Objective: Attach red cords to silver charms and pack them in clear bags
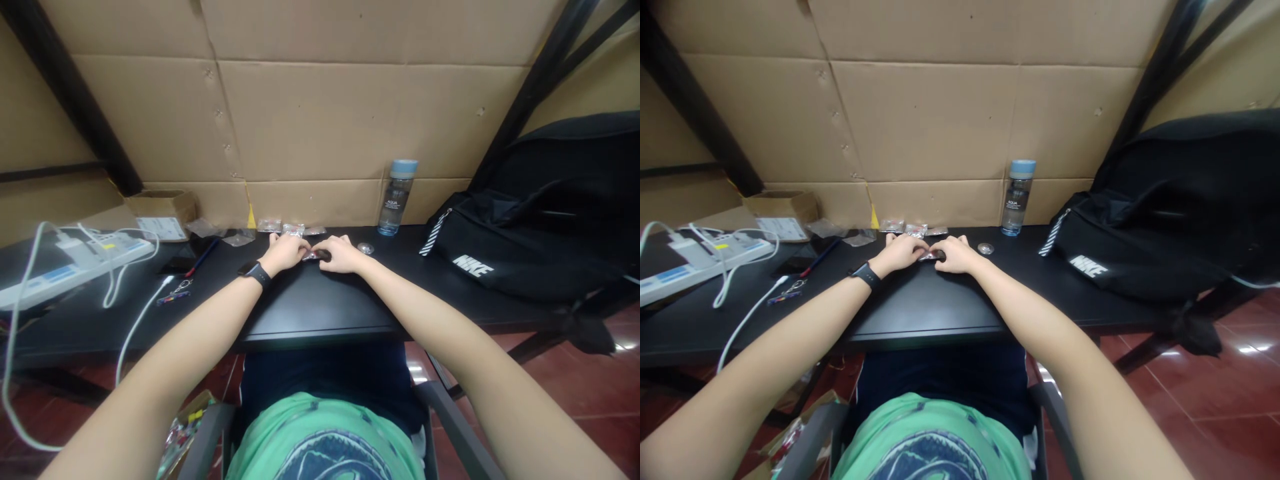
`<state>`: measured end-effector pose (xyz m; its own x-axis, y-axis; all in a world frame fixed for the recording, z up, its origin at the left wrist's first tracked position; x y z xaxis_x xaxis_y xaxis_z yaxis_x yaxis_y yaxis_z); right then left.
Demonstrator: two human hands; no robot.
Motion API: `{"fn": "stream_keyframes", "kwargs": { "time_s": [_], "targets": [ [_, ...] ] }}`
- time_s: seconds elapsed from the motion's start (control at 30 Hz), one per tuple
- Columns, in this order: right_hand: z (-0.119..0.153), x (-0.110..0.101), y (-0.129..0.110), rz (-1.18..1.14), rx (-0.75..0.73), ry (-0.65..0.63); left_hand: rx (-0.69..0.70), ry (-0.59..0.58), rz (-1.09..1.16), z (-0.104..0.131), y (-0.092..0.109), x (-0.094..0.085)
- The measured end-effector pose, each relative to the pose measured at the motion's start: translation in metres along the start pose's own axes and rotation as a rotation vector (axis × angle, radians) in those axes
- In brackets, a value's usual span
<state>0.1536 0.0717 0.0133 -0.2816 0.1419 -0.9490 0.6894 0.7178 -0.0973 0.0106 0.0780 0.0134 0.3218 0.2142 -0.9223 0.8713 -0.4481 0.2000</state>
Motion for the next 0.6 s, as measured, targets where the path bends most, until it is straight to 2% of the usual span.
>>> {"fn": "stream_keyframes", "kwargs": {
  "time_s": [0.17, 0.33, 0.47, 0.6],
  "targets": [
    [0.001, 0.0, -0.009, 0.02, -0.022, -0.019, -0.012, -0.093, -0.044, -0.001, -0.004, 0.004],
    [-0.001, 0.0, -0.014, 0.1, -0.031, -0.001, 0.098, -0.204, -0.042, 0.001, -0.007, 0.004],
    [-0.002, -0.001, -0.011, 0.151, -0.009, 0.033, 0.142, -0.183, -0.011, 0.003, -0.002, -0.004],
    [-0.002, -0.003, -0.005, 0.151, 0.036, 0.067, 0.119, -0.068, 0.019, 0.001, 0.004, -0.007]
  ]
}}
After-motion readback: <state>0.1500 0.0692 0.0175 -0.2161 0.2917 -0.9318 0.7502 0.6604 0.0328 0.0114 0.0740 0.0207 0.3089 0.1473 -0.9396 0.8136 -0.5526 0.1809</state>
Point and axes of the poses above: each hand's wrist, its own z-axis away from the middle knuckle, its own x-axis out of the palm, y = z × x, the point moved 7 cm from there along -z, towards the middle knuckle, and after that the axes turned 4 degrees about z, right-handed, at the moved point
